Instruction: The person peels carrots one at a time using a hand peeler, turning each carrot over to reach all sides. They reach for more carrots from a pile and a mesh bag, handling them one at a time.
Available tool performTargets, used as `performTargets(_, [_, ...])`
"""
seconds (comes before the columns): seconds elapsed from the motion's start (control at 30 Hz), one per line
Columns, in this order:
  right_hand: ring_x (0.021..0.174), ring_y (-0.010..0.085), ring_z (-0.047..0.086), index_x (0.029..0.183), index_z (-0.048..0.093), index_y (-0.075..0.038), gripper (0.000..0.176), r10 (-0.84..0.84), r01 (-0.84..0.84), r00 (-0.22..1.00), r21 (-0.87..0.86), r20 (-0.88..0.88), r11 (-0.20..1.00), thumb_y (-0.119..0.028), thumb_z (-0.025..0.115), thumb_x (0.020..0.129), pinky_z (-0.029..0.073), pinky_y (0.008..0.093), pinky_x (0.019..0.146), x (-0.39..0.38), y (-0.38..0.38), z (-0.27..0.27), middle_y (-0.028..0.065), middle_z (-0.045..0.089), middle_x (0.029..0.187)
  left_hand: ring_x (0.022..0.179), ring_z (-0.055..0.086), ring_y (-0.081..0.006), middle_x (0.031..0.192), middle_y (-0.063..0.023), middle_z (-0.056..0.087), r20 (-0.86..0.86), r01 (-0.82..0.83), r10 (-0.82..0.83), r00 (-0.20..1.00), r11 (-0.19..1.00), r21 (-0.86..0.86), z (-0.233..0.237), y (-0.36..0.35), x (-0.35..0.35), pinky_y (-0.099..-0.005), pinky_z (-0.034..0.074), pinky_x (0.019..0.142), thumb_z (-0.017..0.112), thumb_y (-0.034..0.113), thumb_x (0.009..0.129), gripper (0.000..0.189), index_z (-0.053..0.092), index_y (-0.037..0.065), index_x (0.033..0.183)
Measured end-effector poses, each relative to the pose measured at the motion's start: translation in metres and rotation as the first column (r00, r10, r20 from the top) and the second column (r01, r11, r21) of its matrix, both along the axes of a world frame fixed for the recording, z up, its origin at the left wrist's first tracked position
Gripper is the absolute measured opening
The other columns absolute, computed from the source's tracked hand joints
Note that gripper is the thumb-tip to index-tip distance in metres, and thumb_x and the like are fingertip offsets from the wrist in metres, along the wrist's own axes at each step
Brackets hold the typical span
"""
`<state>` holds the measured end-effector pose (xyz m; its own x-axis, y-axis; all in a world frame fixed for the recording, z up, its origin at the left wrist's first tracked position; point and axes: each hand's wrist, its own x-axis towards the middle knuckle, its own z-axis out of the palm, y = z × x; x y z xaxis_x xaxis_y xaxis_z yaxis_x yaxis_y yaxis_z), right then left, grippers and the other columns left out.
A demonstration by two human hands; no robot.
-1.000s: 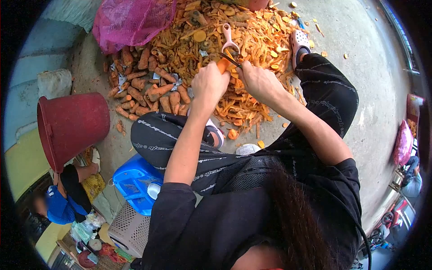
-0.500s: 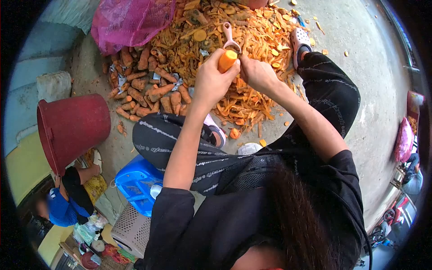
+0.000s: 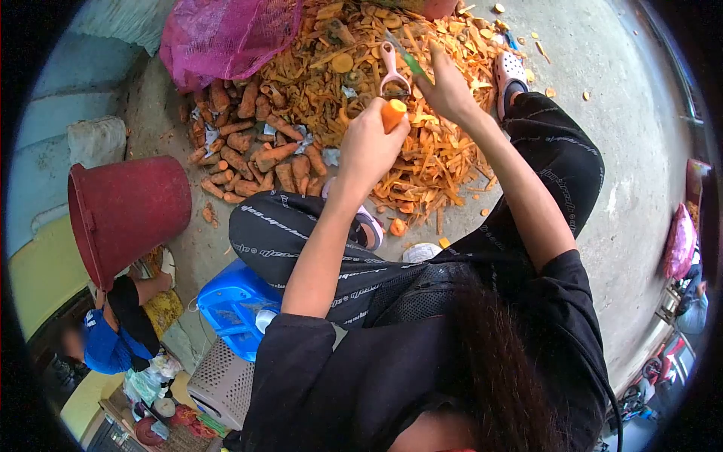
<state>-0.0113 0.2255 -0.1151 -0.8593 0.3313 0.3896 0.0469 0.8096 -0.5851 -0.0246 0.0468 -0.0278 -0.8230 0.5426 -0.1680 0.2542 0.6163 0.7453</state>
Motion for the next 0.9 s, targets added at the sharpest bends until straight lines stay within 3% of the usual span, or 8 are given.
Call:
performTargets(0.1, [0.102, 0.0329, 0.058, 0.130, 0.039, 0.004, 0.051, -0.116, 0.117, 0.993, 0.095, -0.015, 0.989, -0.018, 0.055, 0.087, 0.046, 0.0383, 0.089, -0.005, 0.003, 0.014, 0.0261, 0.053, 0.116, 0.075, 0.061, -0.0364, 0.080, -0.0219, 0.062, 0.023, 0.013, -0.013, 1.000, 1.000, 0.004, -0.002, 0.001, 0.001, -0.0400, 0.047, 0.067, 0.058, 0.030, 0.086, 0.034, 0.054, -0.002, 0.095])
performTargets(0.23, [0.116, 0.0315, 0.050, 0.131, 0.034, 0.005, 0.055, 0.263, -0.192, 0.820, -0.190, 0.509, 0.963, -0.014, 0.056, 0.084, 0.040, 0.0365, 0.099, 0.003, 0.000, 0.064, 0.0244, 0.049, 0.123, 0.069, 0.060, -0.0232, 0.077, -0.0153, 0.062, 0.083, -0.099, 0.090, 0.992, 0.989, 0.114, -0.006, 0.001, 0.000, -0.0344, 0.046, 0.063, 0.058, 0.030, 0.088, 0.032, 0.055, -0.001, 0.093])
performTargets(0.37, [0.119, 0.0282, 0.049, 0.129, 0.036, 0.003, 0.056, 0.621, -0.435, 0.738, -0.518, 0.263, 0.737, -0.008, 0.059, 0.079, 0.038, 0.0379, 0.103, 0.018, -0.017, 0.062, 0.0214, 0.048, 0.126, 0.070, 0.055, -0.0090, 0.078, -0.0037, 0.060, 0.344, -0.290, 0.143, 0.928, 0.856, 0.428, -0.013, 0.003, -0.005, -0.0275, 0.044, 0.062, 0.055, 0.026, 0.092, 0.026, 0.057, 0.000, 0.089])
performTargets(0.43, [0.113, 0.0300, 0.053, 0.124, 0.037, 0.003, 0.058, 0.658, -0.453, 0.616, -0.490, 0.432, 0.745, -0.019, 0.063, 0.076, 0.041, 0.0380, 0.097, 0.023, -0.021, 0.071, 0.0237, 0.051, 0.120, 0.073, 0.052, -0.0055, 0.082, 0.0011, 0.056, 0.496, -0.381, 0.056, 0.866, 0.717, 0.584, -0.020, 0.004, -0.009, -0.0234, 0.043, 0.067, 0.051, 0.021, 0.095, 0.021, 0.058, 0.001, 0.092])
performTargets(0.53, [0.083, 0.0291, 0.062, 0.109, 0.044, 0.002, 0.053, 0.672, -0.452, 0.483, -0.497, 0.561, 0.741, -0.038, 0.063, 0.079, 0.046, 0.0408, 0.070, 0.030, -0.032, 0.104, 0.0196, 0.061, 0.091, 0.079, 0.054, -0.0061, 0.085, -0.0005, 0.057, 0.643, -0.531, 0.035, 0.765, 0.597, 0.601, -0.006, 0.002, -0.006, -0.0221, 0.043, 0.071, 0.052, 0.021, 0.095, 0.020, 0.057, 0.003, 0.097])
performTargets(0.63, [0.078, 0.0315, 0.062, 0.107, 0.047, 0.001, 0.056, 0.608, -0.453, 0.583, -0.405, 0.539, 0.794, -0.048, 0.059, 0.085, 0.047, 0.0401, 0.070, 0.036, -0.039, 0.103, 0.0189, 0.061, 0.082, 0.081, 0.058, -0.0115, 0.086, -0.0029, 0.058, 0.724, -0.606, 0.030, 0.689, 0.573, 0.553, 0.001, 0.002, -0.009, -0.0245, 0.047, 0.074, 0.053, 0.024, 0.094, 0.020, 0.056, 0.004, 0.096])
performTargets(0.87, [0.077, 0.0197, 0.061, 0.101, 0.058, 0.002, 0.059, 0.696, -0.406, 0.178, -0.592, 0.695, 0.696, -0.054, 0.054, 0.083, 0.049, 0.0341, 0.068, 0.045, -0.003, 0.165, 0.0126, 0.062, 0.082, 0.073, 0.056, -0.0181, 0.082, -0.0086, 0.055, 0.698, -0.672, 0.087, 0.711, 0.378, 0.637, 0.014, -0.020, -0.025, -0.0327, 0.050, 0.071, 0.043, 0.023, 0.097, 0.028, 0.049, 0.003, 0.078])
performTargets(0.9, [0.075, 0.0186, 0.062, 0.100, 0.059, 0.002, 0.056, 0.685, -0.403, 0.268, -0.567, 0.677, 0.718, -0.052, 0.055, 0.083, 0.050, 0.0332, 0.066, 0.045, 0.014, 0.170, 0.0111, 0.062, 0.081, 0.075, 0.056, -0.0180, 0.082, -0.0084, 0.056, 0.719, -0.703, 0.130, 0.682, 0.386, 0.597, 0.016, -0.023, -0.029, -0.0326, 0.050, 0.071, 0.043, 0.023, 0.096, 0.027, 0.049, 0.004, 0.078])
